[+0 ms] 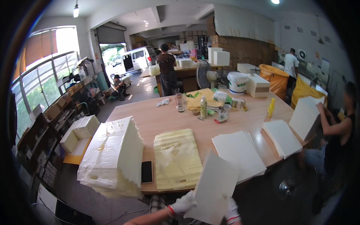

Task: The person sits at a table and repeatedly picks up white sheets of paper, inserts them into yellow plastic bags, and places the filled bags onto a stack. The person wears white gloves and handles the items by hand throughout the process.

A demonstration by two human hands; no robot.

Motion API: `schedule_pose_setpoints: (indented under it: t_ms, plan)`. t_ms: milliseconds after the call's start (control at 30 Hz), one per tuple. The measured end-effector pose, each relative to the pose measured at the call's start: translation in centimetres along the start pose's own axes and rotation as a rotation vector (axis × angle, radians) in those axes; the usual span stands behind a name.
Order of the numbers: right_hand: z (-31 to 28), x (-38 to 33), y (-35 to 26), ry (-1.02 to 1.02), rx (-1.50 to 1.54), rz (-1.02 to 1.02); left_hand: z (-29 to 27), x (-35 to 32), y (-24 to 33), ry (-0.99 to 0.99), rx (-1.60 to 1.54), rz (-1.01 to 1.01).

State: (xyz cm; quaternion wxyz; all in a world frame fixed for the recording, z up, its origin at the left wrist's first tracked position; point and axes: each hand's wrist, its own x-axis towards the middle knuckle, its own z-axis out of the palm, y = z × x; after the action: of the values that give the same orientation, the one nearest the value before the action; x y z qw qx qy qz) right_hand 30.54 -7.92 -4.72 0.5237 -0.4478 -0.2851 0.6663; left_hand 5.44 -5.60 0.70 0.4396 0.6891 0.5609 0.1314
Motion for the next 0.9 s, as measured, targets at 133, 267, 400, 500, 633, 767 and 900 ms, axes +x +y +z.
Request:
schedule_pose_setpoints:
  t_ms: [133, 267, 400, 500, 633, 767, 900]
  plan:
    - [7.3, 0.0, 4.8, 0.007, -0.127, -0.302, 5.2, -3.5, 2.5, 0.329, 0.592, 0.281]
    - [8.8, 0.6, 1.9, 0.097, -0.241, -0.334, -1.9, -3.8, 3.8, 0.408, 0.388, 0.511]
    - [7.8, -1.2, -2.6, 0.068, -0.445, -0.545, -12.3, -3.1, 6.2, 1.152, 0.673, 0.366]
    - [8.2, -2.9, -4.5, 0.031, -0.612, -0.758, -17.0, -0.9, 3.0, 0.607, -0.013, 0.113]
    - [11.1, -5.2, -8.0, -0.058, -1.158, -1.019, -19.0, 0.0, 2.9, 0.283, -0.773, 0.285]
    - [11.3, -2.2, -7.4, -0.104, -1.502, -0.693, -12.7, 1.2, 5.4, 0.399, -0.327, 0.537]
    - [7.3, 6.1, -2.4, -0.269, -1.894, -0.491, -3.7, 0.7, 7.5, 0.206, 0.204, 0.503]
